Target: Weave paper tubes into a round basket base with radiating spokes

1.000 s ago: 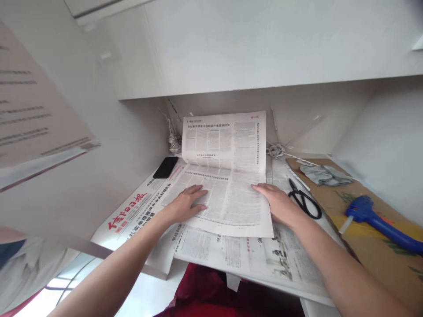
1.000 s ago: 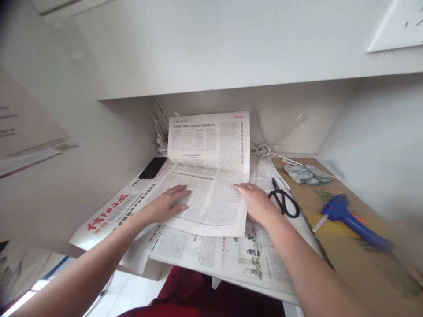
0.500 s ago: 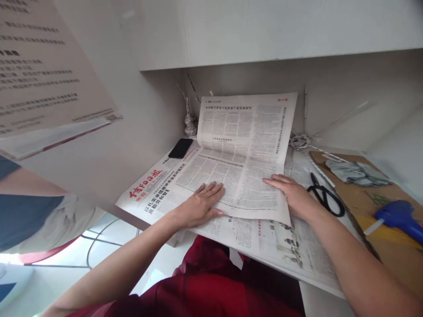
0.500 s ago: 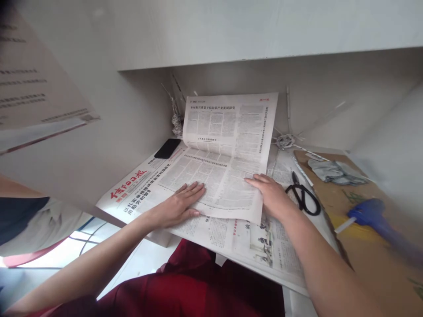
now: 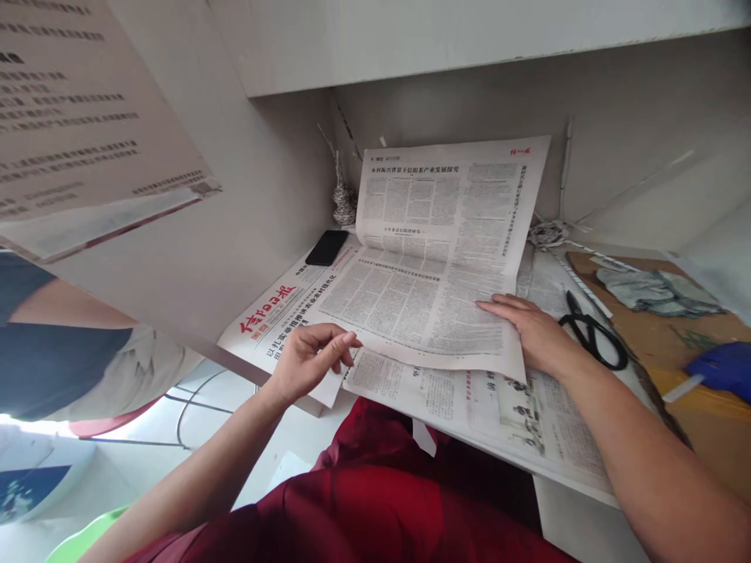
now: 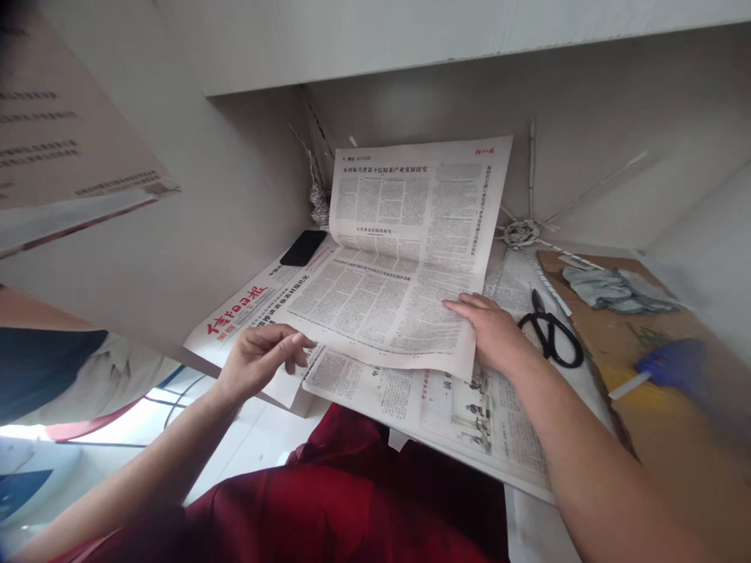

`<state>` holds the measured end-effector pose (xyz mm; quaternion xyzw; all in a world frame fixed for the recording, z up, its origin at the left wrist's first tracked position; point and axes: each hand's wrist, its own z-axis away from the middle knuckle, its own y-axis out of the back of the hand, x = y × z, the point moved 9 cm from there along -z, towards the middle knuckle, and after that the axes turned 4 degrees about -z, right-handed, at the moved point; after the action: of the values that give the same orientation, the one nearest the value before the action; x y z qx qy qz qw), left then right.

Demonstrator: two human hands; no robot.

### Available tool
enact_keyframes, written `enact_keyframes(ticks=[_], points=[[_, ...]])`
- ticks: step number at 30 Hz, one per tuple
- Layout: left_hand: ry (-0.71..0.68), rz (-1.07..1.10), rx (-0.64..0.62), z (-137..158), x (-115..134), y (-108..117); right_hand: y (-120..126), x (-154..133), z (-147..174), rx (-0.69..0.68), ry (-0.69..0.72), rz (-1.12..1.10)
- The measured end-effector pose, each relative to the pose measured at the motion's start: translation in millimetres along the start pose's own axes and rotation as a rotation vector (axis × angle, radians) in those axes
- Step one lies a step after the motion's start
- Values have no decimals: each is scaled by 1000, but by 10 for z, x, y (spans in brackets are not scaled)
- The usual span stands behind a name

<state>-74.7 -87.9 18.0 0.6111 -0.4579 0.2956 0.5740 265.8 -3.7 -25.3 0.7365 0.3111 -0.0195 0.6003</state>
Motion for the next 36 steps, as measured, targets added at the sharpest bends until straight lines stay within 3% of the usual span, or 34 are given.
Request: enact_keyframes(ticks=[5,11,14,19,22,25,28,32,36], points=[[-116,-162,44,-46,76,-82,2,0,2,-4,-14,0],[-362,-498,-73,-43,145,-394,-37,-17,5,-55,1,-6],[-401,-634,-141,-59,88,-552,-53,6,8,-78,-20,5],[-409,-735,-127,-73,54,-618,-26,-29,-7,-97,-27,-1],[-418,-728,-120,-75,53,-611,51,-191,28,-99,-14,-16],[-432,-699,-109,-78,52,-593,169,-541,151,-85,43,-43],[-450,-571,-57,-65,81,-522,354,-894,312,39,87,-98],[-436,-359,83,-40,136,-323,480,-791,478,219,-175,-321],[-450,-389,218,-38,245,-178,516,-509,583,356,-372,-438]])
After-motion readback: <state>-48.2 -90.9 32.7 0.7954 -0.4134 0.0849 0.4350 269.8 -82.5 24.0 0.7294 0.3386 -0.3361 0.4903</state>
